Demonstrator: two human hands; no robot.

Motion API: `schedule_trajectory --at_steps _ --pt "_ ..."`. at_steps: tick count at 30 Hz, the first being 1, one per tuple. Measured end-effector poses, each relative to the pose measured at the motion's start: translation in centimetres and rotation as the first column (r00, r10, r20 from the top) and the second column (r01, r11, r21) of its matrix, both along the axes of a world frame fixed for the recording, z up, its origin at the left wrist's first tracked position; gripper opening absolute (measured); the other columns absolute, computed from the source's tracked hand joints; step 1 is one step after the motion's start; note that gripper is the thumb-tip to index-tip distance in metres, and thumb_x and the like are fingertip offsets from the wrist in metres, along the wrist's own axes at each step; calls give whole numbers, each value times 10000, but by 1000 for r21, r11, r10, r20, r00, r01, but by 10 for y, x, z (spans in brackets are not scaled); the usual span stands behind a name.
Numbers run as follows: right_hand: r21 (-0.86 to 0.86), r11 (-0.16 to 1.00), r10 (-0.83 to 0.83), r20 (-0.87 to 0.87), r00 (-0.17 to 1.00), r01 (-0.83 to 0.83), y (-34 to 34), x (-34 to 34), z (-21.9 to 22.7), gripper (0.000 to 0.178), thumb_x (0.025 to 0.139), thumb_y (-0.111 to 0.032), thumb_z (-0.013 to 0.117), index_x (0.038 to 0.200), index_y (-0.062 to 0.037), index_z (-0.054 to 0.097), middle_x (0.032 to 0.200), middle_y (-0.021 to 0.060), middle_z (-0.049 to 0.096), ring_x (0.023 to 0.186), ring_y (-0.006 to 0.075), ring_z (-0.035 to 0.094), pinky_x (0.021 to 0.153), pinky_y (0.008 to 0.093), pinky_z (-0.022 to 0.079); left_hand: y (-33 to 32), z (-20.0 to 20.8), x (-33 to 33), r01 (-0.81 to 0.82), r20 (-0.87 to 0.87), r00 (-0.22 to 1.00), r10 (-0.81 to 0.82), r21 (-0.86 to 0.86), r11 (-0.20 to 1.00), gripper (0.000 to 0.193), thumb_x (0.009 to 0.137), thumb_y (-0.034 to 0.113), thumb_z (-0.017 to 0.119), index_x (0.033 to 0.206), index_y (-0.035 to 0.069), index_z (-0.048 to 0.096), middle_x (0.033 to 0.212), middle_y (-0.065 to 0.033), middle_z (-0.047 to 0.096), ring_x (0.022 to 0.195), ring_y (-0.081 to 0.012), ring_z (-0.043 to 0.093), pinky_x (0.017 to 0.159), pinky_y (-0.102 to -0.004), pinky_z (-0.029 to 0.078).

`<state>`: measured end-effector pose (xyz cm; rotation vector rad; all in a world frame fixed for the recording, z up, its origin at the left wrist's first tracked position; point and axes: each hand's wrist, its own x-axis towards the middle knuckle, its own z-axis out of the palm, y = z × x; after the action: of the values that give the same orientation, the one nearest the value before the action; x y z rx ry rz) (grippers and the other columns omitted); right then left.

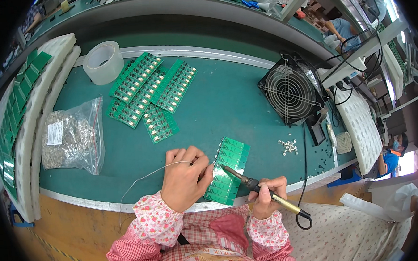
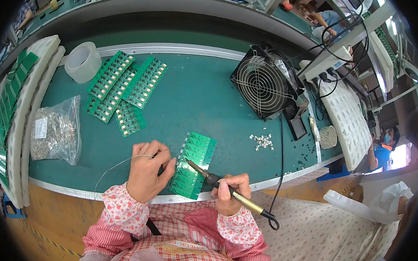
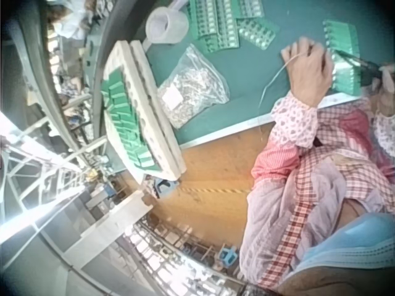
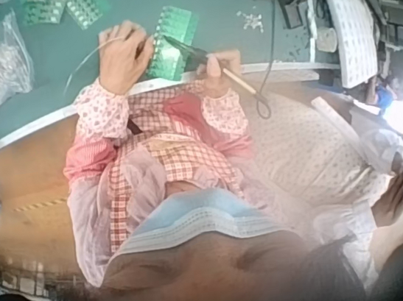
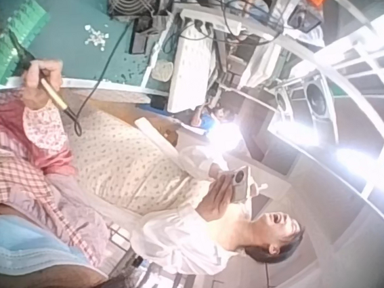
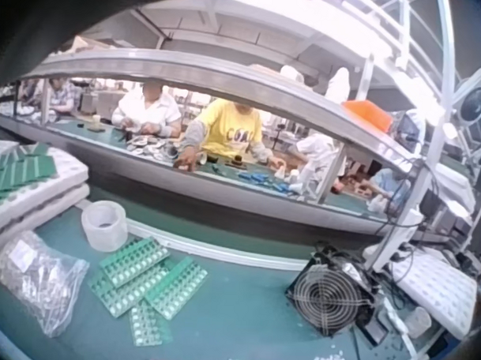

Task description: The person solders components onto circuit board strips using a soldering iron and solder wire.

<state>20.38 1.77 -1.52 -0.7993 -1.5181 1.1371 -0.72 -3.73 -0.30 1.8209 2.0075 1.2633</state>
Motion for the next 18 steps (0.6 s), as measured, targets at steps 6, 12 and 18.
schedule_trajectory --at_steps 6,12,18 --pt "51 998 -23 60 998 19 -2 -7 3 196 939 -168 569 918 -39 423 617 46 495 437 96 476 406 223 406 -1 1 1 19 -20 1000 -18 3 1000 146 808 91 713 740 68 586 851 -28 560 769 -226 541 806 -390 357" --pt "90 995 26 113 993 -36 -1 -5 3 193 938 -155 573 920 -36 422 628 56 526 463 107 527 437 233 440 0 1 1 14 -51 999 -14 0 1000 151 804 103 719 732 80 588 852 -20 561 771 -216 534 815 -392 348" --pt "178 980 54 166 985 -84 2 -4 4 179 941 -132 562 915 -27 420 600 66 547 452 114 544 448 251 458 1 -2 1 2 -68 998 -2 -2 1000 157 799 104 722 726 86 584 855 -17 558 770 -213 531 811 -390 349"
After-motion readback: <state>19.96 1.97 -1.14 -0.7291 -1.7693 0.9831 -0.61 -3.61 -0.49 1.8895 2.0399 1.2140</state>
